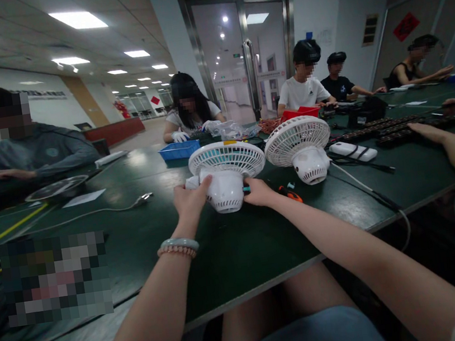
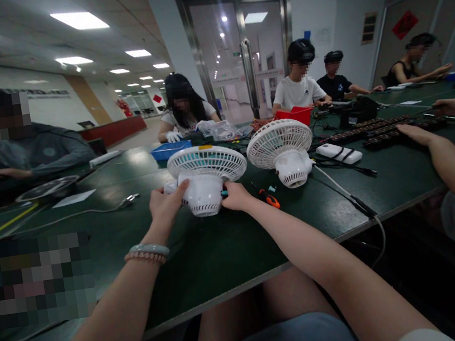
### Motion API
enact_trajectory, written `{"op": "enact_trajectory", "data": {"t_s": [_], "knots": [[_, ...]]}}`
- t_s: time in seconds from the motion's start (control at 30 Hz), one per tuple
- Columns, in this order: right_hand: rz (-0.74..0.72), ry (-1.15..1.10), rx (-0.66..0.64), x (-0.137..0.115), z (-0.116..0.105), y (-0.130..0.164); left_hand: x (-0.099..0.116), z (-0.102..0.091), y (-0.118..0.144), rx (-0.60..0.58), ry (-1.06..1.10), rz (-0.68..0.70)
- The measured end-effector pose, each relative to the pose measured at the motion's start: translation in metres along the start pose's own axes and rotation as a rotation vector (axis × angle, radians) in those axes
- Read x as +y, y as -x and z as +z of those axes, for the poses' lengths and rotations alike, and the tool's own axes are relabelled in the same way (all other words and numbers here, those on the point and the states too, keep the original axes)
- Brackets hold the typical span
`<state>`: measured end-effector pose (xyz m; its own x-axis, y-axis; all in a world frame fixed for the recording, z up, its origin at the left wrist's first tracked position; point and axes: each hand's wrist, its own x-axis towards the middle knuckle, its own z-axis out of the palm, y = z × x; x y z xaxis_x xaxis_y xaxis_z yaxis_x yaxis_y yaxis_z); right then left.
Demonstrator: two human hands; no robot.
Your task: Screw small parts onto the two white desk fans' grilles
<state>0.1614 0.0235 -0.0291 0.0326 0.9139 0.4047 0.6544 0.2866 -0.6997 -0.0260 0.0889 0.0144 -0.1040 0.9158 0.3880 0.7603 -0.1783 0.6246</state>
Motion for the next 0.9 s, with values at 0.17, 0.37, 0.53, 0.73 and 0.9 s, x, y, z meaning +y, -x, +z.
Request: {"op": "enact_trajectory", "data": {"t_s": [0.17,0.37,0.53,0.73,0.9], "knots": [[0.032,0.063,-0.056,0.006,0.006,-0.004,0.021,-0.008,0.018,0.192,0.083,0.045],[0.068,0.075,-0.073,0.011,0.01,-0.005,0.034,-0.009,0.034,0.231,0.028,0.233],[0.077,0.053,-0.057,0.01,0.012,-0.004,0.037,-0.006,0.037,0.227,0.05,0.25],[0.015,0.048,-0.031,0.01,0.012,-0.002,0.042,-0.009,0.048,0.255,0.033,0.271],[0.012,0.061,-0.018,0.008,0.011,-0.002,0.043,-0.008,0.05,0.256,0.053,0.26]]}}
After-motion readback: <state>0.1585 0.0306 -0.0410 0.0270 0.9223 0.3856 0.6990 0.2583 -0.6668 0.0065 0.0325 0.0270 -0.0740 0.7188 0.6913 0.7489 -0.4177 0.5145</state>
